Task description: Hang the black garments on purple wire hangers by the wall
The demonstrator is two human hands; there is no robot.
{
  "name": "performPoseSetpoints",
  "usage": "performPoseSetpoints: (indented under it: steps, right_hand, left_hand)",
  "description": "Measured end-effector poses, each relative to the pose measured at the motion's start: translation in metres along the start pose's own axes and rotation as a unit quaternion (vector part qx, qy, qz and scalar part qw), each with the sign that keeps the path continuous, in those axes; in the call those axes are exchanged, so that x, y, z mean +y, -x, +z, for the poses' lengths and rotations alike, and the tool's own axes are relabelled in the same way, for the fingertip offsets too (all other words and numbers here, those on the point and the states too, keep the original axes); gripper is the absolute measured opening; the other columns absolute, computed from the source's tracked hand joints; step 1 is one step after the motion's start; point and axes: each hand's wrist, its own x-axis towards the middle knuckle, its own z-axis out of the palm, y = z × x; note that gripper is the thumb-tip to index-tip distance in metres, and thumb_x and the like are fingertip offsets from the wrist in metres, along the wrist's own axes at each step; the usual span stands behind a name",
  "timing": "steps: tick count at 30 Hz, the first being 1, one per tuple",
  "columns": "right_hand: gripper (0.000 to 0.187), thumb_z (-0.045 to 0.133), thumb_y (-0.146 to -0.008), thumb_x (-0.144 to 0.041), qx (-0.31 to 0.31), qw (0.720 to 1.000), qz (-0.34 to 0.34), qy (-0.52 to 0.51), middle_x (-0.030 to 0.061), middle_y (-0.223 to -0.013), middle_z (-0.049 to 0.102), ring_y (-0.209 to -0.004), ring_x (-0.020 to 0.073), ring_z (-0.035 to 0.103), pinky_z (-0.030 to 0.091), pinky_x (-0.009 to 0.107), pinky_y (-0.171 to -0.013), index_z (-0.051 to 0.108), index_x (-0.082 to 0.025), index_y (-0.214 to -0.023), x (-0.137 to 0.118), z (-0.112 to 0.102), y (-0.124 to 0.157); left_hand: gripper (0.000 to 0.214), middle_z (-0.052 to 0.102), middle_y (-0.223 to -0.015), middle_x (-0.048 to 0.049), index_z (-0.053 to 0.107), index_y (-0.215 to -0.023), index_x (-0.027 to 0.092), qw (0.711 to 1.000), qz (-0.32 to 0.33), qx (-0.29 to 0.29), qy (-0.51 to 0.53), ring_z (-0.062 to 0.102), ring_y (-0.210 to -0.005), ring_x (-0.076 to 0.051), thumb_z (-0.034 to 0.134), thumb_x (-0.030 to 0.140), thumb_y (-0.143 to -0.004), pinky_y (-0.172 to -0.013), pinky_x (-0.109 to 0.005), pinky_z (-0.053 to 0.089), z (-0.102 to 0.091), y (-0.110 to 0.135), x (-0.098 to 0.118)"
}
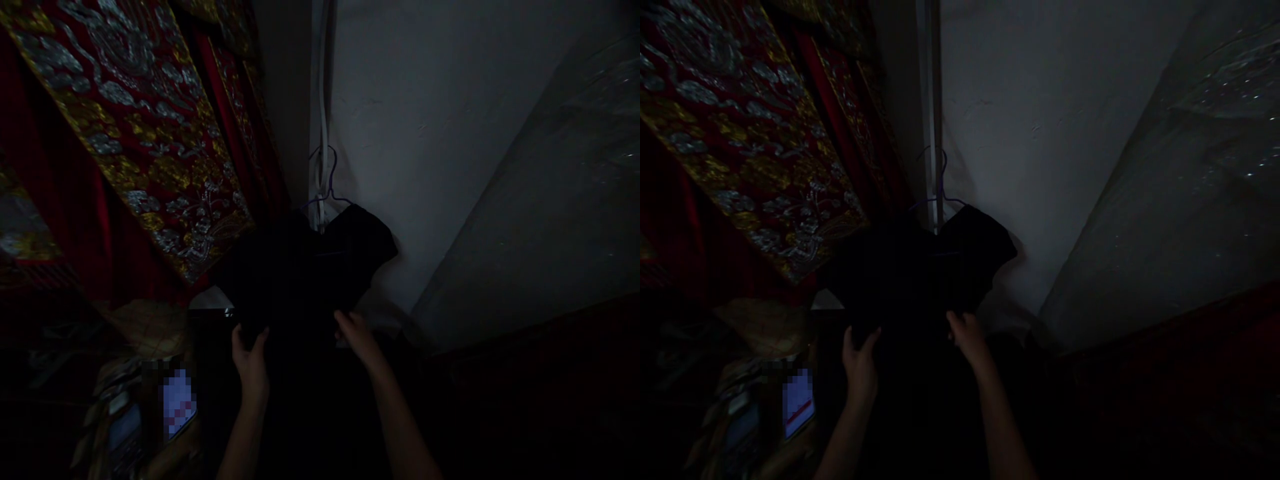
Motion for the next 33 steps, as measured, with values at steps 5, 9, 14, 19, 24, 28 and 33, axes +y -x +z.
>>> performPoseSetpoints:
  steps: [5, 9, 14, 19, 24, 28, 33]
  right_hand:
    - [0.056, 0.052, -0.08, -0.06, -0.061, 0.998, -0.009, -0.023, 0.0025, -0.039, 0.051, -0.037, 0.0107, 0.043, 0.034, 0.026, -0.047, 0.051, -0.02, -0.04, 0.004, -0.003, 0.026]
    - [0.064, 0.057, -0.077, -0.075, -0.094, 0.993, -0.025, -0.069, 0.004, -0.044, 0.054, -0.04, 0.0127, 0.046, 0.034, 0.028, -0.047, 0.058, -0.019, -0.046, -0.003, 0.004, 0.04]
    - [0.065, 0.065, -0.069, -0.081, -0.039, 0.99, -0.047, -0.126, 0.0028, -0.049, 0.054, -0.047, 0.014, 0.048, 0.037, 0.028, -0.051, 0.057, -0.019, -0.05, -0.014, -0.005, 0.045]
    - [0.053, 0.073, -0.071, -0.068, -0.056, 0.978, -0.056, -0.193, -0.0001, -0.055, 0.055, -0.047, 0.0102, 0.044, 0.031, 0.025, -0.048, 0.069, -0.016, -0.069, -0.022, -0.009, 0.054]
    - [0.049, 0.076, -0.065, -0.06, -0.07, 0.966, -0.025, -0.247, 0.0024, -0.055, 0.061, -0.041, 0.0068, 0.04, 0.023, 0.022, -0.042, 0.07, -0.012, -0.072, -0.049, -0.003, 0.043]
    - [0.04, 0.078, -0.063, -0.051, -0.007, 0.945, -0.1, -0.31, 0.0009, -0.054, 0.061, -0.038, 0.005, 0.037, 0.019, 0.02, -0.039, 0.069, -0.013, -0.071, -0.109, -0.011, 0.01]
    - [0.032, 0.074, -0.069, -0.047, 0.033, 0.915, -0.203, -0.347, 0.0002, -0.055, 0.063, -0.037, 0.0048, 0.039, 0.022, 0.02, -0.037, 0.066, -0.015, -0.071, -0.175, -0.013, -0.008]
  left_hand:
    - [0.041, 0.055, -0.123, -0.0064, 0.056, -0.114, 0.025, 0.967, 0.212, -0.035, -0.136, 0.053, -0.122, -0.026, 0.076, 0.027, -0.079, -0.11, -0.039, 0.039, -0.003, 0.025, -0.019]
    - [0.023, 0.066, -0.113, -0.0079, 0.065, -0.107, 0.024, 0.926, 0.178, -0.292, -0.161, 0.062, -0.11, -0.026, 0.068, 0.022, -0.084, -0.1, -0.036, 0.047, 0.026, 0.057, -0.024]
    - [0.011, 0.066, -0.076, -0.0014, 0.063, -0.081, 0.022, 0.9, 0.16, -0.37, -0.167, 0.064, -0.073, -0.019, 0.056, 0.017, -0.087, -0.072, -0.029, 0.049, 0.061, 0.062, -0.021]
    - [0.01, 0.068, -0.079, -0.0019, 0.065, -0.078, 0.021, 0.908, 0.172, -0.34, -0.177, 0.065, -0.078, -0.019, 0.059, 0.017, -0.086, -0.074, -0.028, 0.047, 0.059, 0.062, -0.019]
    - [0.014, 0.065, -0.074, -0.001, 0.062, -0.074, 0.02, 0.913, 0.161, -0.325, -0.186, 0.061, -0.073, -0.018, 0.06, 0.021, -0.088, -0.07, -0.027, 0.044, 0.053, 0.06, -0.022]
    - [0.02, 0.059, -0.07, 0.0003, 0.057, -0.069, 0.02, 0.906, 0.174, -0.332, -0.197, 0.056, -0.068, -0.017, 0.065, 0.025, -0.087, -0.065, -0.026, 0.04, 0.055, 0.057, -0.03]
    - [0.022, 0.06, -0.07, -0.001, 0.058, -0.069, 0.019, 0.896, 0.158, -0.365, -0.196, 0.056, -0.068, -0.017, 0.066, 0.028, -0.087, -0.065, -0.026, 0.04, 0.058, 0.065, -0.045]
